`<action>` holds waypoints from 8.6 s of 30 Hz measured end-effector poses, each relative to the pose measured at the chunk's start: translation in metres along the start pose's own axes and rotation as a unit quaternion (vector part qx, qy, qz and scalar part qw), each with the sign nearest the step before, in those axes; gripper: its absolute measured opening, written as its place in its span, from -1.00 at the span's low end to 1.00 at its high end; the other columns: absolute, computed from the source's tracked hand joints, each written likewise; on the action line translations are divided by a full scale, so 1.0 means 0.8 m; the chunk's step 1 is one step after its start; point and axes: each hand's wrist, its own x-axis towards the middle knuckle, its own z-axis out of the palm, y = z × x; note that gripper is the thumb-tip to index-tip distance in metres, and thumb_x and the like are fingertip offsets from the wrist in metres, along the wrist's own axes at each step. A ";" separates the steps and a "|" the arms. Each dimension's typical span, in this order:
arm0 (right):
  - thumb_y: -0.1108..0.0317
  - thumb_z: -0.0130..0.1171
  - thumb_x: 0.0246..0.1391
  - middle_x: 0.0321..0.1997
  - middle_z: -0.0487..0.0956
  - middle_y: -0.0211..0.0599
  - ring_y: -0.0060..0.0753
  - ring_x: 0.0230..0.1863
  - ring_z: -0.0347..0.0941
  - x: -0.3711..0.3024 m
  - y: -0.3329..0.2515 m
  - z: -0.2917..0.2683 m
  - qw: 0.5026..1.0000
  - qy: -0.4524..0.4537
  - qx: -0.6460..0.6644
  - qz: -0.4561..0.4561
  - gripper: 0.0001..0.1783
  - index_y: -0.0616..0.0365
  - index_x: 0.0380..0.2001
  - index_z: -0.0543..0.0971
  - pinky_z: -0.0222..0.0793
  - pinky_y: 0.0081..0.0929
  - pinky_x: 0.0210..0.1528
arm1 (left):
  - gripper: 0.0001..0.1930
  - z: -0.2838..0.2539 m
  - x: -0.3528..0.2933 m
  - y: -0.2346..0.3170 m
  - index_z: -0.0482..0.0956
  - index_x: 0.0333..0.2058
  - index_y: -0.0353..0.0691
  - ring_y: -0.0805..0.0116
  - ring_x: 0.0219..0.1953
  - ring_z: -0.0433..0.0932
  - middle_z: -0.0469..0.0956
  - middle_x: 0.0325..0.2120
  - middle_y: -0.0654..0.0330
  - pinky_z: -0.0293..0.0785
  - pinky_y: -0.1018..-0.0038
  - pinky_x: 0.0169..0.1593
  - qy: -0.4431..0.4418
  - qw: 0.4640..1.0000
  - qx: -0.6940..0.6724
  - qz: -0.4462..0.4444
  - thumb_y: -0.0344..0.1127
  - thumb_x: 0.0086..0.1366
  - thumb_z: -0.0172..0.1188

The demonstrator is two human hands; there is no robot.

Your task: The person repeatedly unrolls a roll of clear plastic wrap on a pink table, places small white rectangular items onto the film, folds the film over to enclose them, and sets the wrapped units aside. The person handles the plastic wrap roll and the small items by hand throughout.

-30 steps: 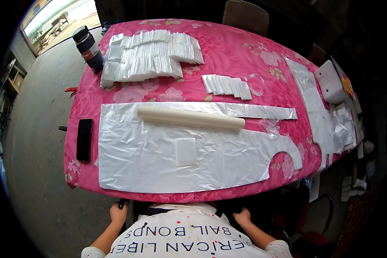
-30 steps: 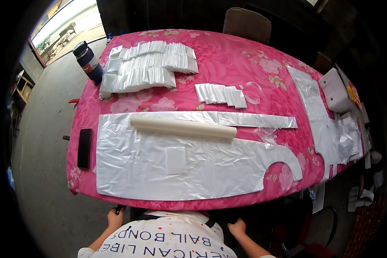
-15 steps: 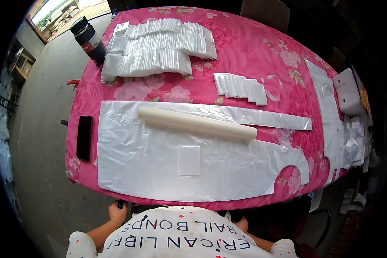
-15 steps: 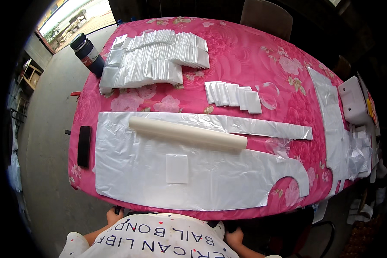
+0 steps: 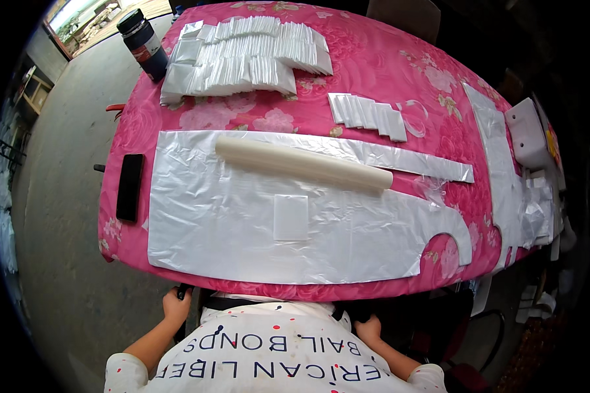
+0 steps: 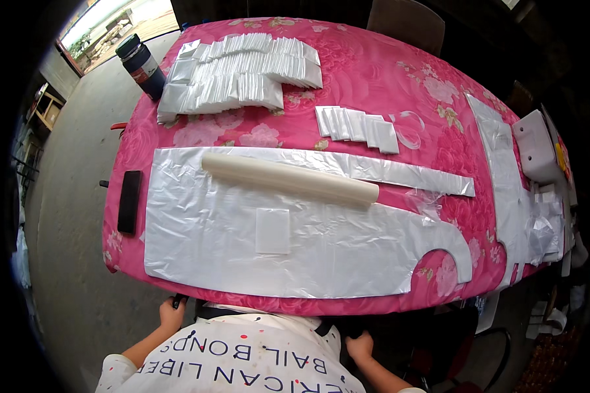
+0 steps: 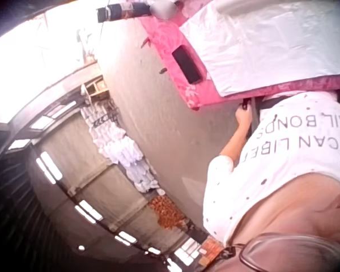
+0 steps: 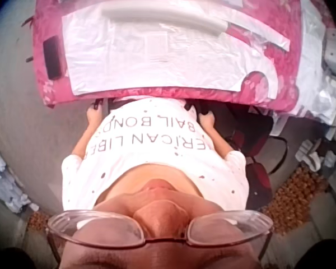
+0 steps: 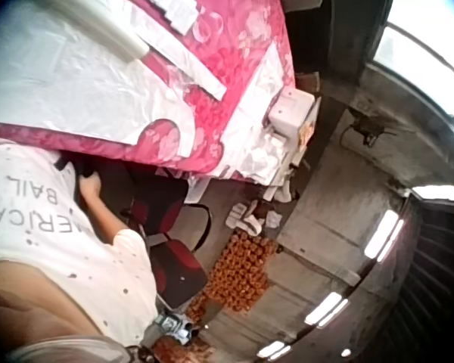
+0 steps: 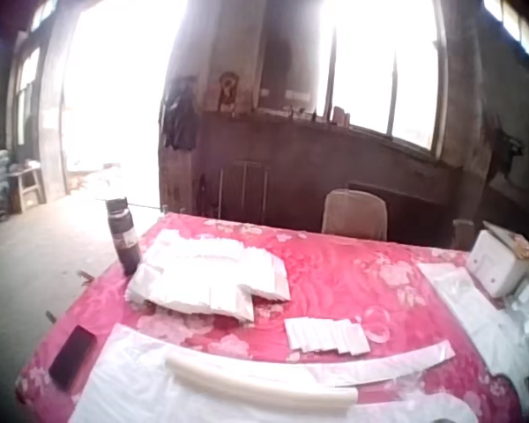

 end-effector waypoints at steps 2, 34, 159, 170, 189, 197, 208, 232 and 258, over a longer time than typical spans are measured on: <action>0.32 0.23 -0.39 -0.40 0.50 0.27 0.16 -0.28 0.47 -0.007 -0.008 -0.006 1.000 -0.004 0.022 -0.008 -0.52 0.49 -0.35 0.45 0.39 -0.23 -0.22 | -0.63 -0.002 0.007 -0.005 0.48 -0.53 -0.39 -0.10 -0.57 0.47 0.44 -0.69 -0.11 0.36 0.20 -0.44 -0.025 0.999 -0.016 -0.014 -0.10 0.04 0.20; -0.04 -0.17 0.16 0.34 -0.05 0.02 -0.04 0.37 -0.22 -0.034 -0.361 0.023 0.737 0.003 -0.014 -0.676 -0.29 0.26 0.21 0.09 -0.33 -0.09 0.32 | -0.77 -0.004 -0.070 0.113 0.48 -0.16 -0.34 0.52 -0.28 0.47 0.56 -0.28 0.19 0.38 0.62 -0.17 -0.314 0.883 -0.349 0.015 -0.36 0.26 0.03; 0.43 0.19 -0.03 -0.45 0.57 -0.39 -0.71 -0.55 0.39 -0.039 -0.259 -0.096 0.856 -0.095 0.313 -0.400 -0.84 0.26 -0.34 0.54 0.33 -0.70 -0.47 | -0.53 0.020 -0.036 0.371 0.27 0.06 -0.38 0.32 -0.10 0.48 0.43 -0.06 0.05 0.42 0.47 -0.06 -0.439 0.796 -0.318 0.269 -0.17 0.29 0.00; 0.40 0.20 -0.06 -0.30 0.54 -0.22 -0.43 -0.32 0.44 -0.096 -0.279 -0.148 0.732 -0.183 0.259 -0.603 -0.79 0.21 -0.30 0.56 0.32 -0.54 -0.25 | -0.65 0.027 -0.007 0.380 0.45 -0.14 -0.40 0.41 -0.30 0.54 0.56 -0.35 0.09 0.46 0.52 -0.18 -0.556 0.744 -0.258 0.266 -0.27 0.16 0.16; 0.18 -0.06 0.12 -0.20 0.50 0.04 -0.27 -0.30 0.40 -0.141 -0.326 -0.250 0.366 -0.419 0.323 -0.766 -0.64 0.25 -0.31 0.60 0.24 -0.45 -0.28 | -0.73 0.012 0.019 0.329 0.44 -0.12 -0.36 0.49 -0.37 0.53 0.56 -0.39 0.13 0.48 0.57 -0.29 -0.509 0.795 -0.248 0.218 -0.41 0.20 0.11; 0.42 -0.01 0.07 -0.39 0.55 -0.08 -0.34 -0.56 0.41 -0.178 -0.280 -0.242 0.347 -0.444 0.447 -0.695 -0.78 0.25 -0.32 0.60 0.18 -0.62 -0.59 | -0.73 0.017 0.013 0.331 0.44 -0.12 -0.38 0.49 -0.40 0.52 0.55 -0.43 0.14 0.47 0.56 -0.31 -0.517 0.784 -0.252 0.233 -0.43 0.20 0.09; 0.41 0.01 0.03 -0.42 0.54 -0.08 -0.34 -0.56 0.43 -0.161 -0.280 -0.246 0.345 -0.417 0.450 -0.710 -0.78 0.27 -0.31 0.58 0.23 -0.58 -0.57 | -0.73 0.023 0.008 0.328 0.43 -0.13 -0.42 0.49 -0.42 0.50 0.54 -0.46 0.15 0.45 0.55 -0.32 -0.523 0.779 -0.257 0.231 -0.44 0.20 0.09; 0.41 0.06 -0.06 -0.49 0.52 -0.08 -0.33 -0.54 0.46 -0.123 -0.254 -0.241 0.564 -0.166 0.485 -0.647 -0.75 0.32 -0.30 0.54 0.33 -0.50 -0.52 | -0.75 0.021 0.020 0.331 0.45 -0.14 -0.37 0.52 -0.41 0.51 0.54 -0.46 0.20 0.46 0.58 -0.32 -0.507 0.796 -0.244 0.221 -0.41 0.21 0.07; 0.02 0.14 -0.12 -0.50 0.56 -0.05 -0.07 -0.43 0.52 -0.064 -0.193 -0.104 0.949 -0.096 0.062 -0.294 -0.57 0.23 -0.42 0.57 0.40 -0.30 -0.33 | -0.61 -0.111 0.063 0.251 0.39 -0.09 -0.34 0.04 0.05 0.30 0.36 -0.04 -0.02 0.22 0.30 0.10 0.179 0.854 0.133 0.470 -0.37 0.08 0.19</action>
